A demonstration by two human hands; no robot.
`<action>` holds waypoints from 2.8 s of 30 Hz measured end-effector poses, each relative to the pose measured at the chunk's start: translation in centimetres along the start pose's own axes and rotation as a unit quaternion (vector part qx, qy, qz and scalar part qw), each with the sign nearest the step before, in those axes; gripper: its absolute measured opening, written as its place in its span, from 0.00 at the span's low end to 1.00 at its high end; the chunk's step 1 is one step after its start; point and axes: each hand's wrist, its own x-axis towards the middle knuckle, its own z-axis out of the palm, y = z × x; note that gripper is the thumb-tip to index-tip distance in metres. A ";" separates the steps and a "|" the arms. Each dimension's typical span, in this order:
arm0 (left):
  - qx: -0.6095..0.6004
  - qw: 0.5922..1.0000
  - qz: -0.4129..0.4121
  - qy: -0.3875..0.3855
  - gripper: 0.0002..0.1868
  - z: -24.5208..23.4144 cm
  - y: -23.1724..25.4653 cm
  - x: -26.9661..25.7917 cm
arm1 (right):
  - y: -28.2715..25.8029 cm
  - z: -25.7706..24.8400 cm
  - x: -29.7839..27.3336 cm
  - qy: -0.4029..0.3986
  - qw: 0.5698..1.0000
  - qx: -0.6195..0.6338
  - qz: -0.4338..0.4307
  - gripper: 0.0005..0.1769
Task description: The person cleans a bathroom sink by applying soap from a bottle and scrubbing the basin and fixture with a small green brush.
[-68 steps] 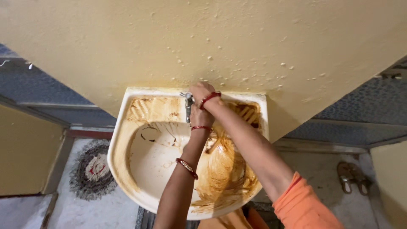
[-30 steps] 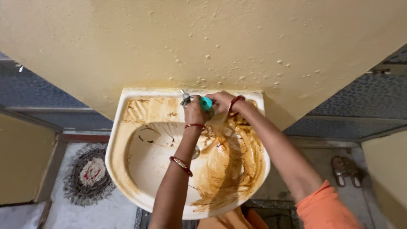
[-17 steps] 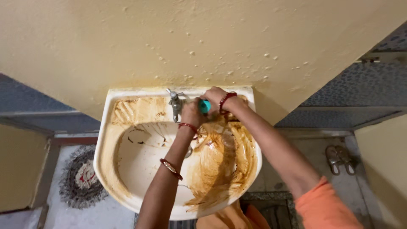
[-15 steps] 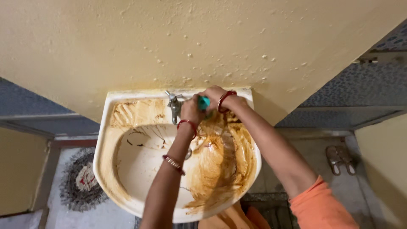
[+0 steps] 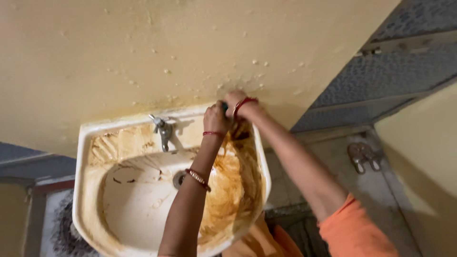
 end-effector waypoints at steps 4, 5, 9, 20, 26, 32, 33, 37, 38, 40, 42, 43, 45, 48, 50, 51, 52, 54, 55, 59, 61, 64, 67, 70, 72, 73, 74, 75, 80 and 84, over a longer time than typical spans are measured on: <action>-0.021 0.996 0.046 -0.070 0.20 0.1 2.2 -1.5 | -0.1 -0.9 -4.0 -0.118 0.992 -0.009 0.047 0.18; -0.020 0.993 0.009 -0.112 0.22 -0.9 2.1 -2.8 | -0.7 -0.3 -4.7 -0.122 0.991 -0.008 0.047 0.18; -0.022 0.997 -0.017 -0.078 0.26 -2.2 2.5 -2.5 | -2.4 0.6 -2.7 -0.025 0.999 0.007 0.032 0.17; 0.010 0.992 -0.026 -0.124 0.29 -1.6 0.9 -2.3 | -3.5 -1.5 -4.4 -0.094 0.994 0.016 0.048 0.17; -0.007 0.995 -0.024 -0.097 0.27 -0.2 3.2 -2.1 | 0.1 -0.9 -4.7 -0.013 0.998 0.037 0.041 0.14; 0.008 0.991 -0.031 -0.129 0.27 -3.9 0.3 -2.1 | -3.4 1.3 -2.8 -0.064 0.997 0.014 0.037 0.18; 0.024 0.997 -0.003 -0.074 0.26 -3.9 0.0 -1.7 | -3.7 1.6 -1.8 -0.011 0.998 0.039 0.054 0.17; -0.061 0.997 -0.027 -0.032 0.32 -2.5 2.2 -1.3 | -1.8 -0.8 -0.7 -0.040 0.994 0.017 0.103 0.26; -0.041 0.996 -0.049 -0.055 0.28 -1.7 3.4 -2.6 | -1.6 -0.6 -2.3 -0.045 0.994 0.019 0.102 0.26; -0.026 0.996 -0.059 -0.065 0.24 -1.8 4.6 -2.3 | -0.6 -2.2 -4.6 -0.117 0.986 0.010 0.114 0.26; -0.018 0.982 -0.082 -0.169 0.23 -2.3 5.0 -4.4 | -1.5 -1.4 -6.7 -0.149 0.984 0.004 0.098 0.28; -0.016 0.983 -0.079 -0.166 0.23 -2.8 4.7 -4.2 | -1.7 -1.5 -6.8 -0.168 0.982 0.000 0.084 0.30; -0.038 0.977 -0.054 -0.204 0.32 -2.9 3.9 -4.2 | -2.4 -1.1 -5.6 -0.112 0.991 -0.025 0.072 0.29; -0.067 0.997 -0.006 -0.024 0.29 0.5 4.4 -3.0 | -0.8 -1.1 -6.2 -0.027 0.996 -0.013 0.086 0.23; -0.053 0.998 0.015 -0.018 0.25 1.9 4.4 -3.0 | 0.2 -1.8 -7.7 0.007 0.994 0.023 0.111 0.19; -0.032 0.999 0.026 -0.010 0.20 1.9 4.1 -3.7 | 0.3 -1.9 -8.7 -0.001 0.993 0.050 0.104 0.21; -0.032 0.999 0.023 -0.012 0.20 1.7 4.1 -4.8 | 0.0 -2.0 -9.5 -0.010 0.992 0.077 0.097 0.23; -0.046 0.988 -0.017 -0.145 0.22 0.3 4.8 -7.2 | -1.5 -1.7 -11.4 -0.065 0.994 0.034 0.083 0.25; -0.046 0.988 -0.014 -0.145 0.22 -0.5 5.5 -8.3 | -2.0 -1.8 -12.3 -0.114 0.991 -0.009 0.074 0.28; -0.068 0.989 -0.007 -0.132 0.32 -2.0 7.1 -8.1 | -3.2 -2.1 -12.8 -0.119 0.988 -0.038 0.088 0.30; -0.083 0.991 -0.009 -0.102 0.31 -1.6 7.1 -6.3 | -2.6 -2.8 -11.5 -0.043 0.987 0.019 0.157 0.20; -0.021 0.999 -0.042 -0.004 0.31 -0.6 8.0 -5.4 | -2.1 -2.7 -10.8 0.066 0.993 0.023 0.093 0.21; -0.043 0.998 -0.038 -0.003 0.29 -1.4 7.8 -7.9 | -2.3 -2.7 -12.1 -0.066 0.993 -0.010 0.096 0.23; -0.040 0.996 -0.010 -0.085 0.36 -2.7 8.4 -11.8 | -3.7 -2.0 -15.4 -0.125 0.991 -0.008 0.041 0.30; -0.039 0.989 -0.046 -0.134 0.42 -3.4 8.6 -13.2 | -4.5 -1.7 -15.8 -0.106 0.994 -0.010 0.035 0.27; -0.039 0.989 -0.049 -0.137 0.42 -3.0 8.7 -12.6 | -4.3 -1.3 -16.4 -0.093 0.995 -0.015 0.034 0.24; -0.051 0.992 -0.042 -0.105 0.41 -2.5 8.7 -11.1 | -3.6 -1.4 -16.5 -0.097 0.995 -0.014 0.034 0.24; -0.059 0.995 -0.036 -0.065 0.41 -2.4 8.4 -10.1 | -3.2 -2.1 -15.3 -0.059 0.997 0.006 0.041 0.25; -0.034 0.994 -0.074 -0.077 0.39 -2.9 8.6 -14.2 | -4.0 -0.8 -16.7 -0.081 0.996 0.016 0.045 0.25; -0.052 0.980 -0.100 -0.161 0.35 -7.3 9.6 -20.8 | -8.0 3.0 -19.9 -0.156 0.987 0.024 -0.014 0.33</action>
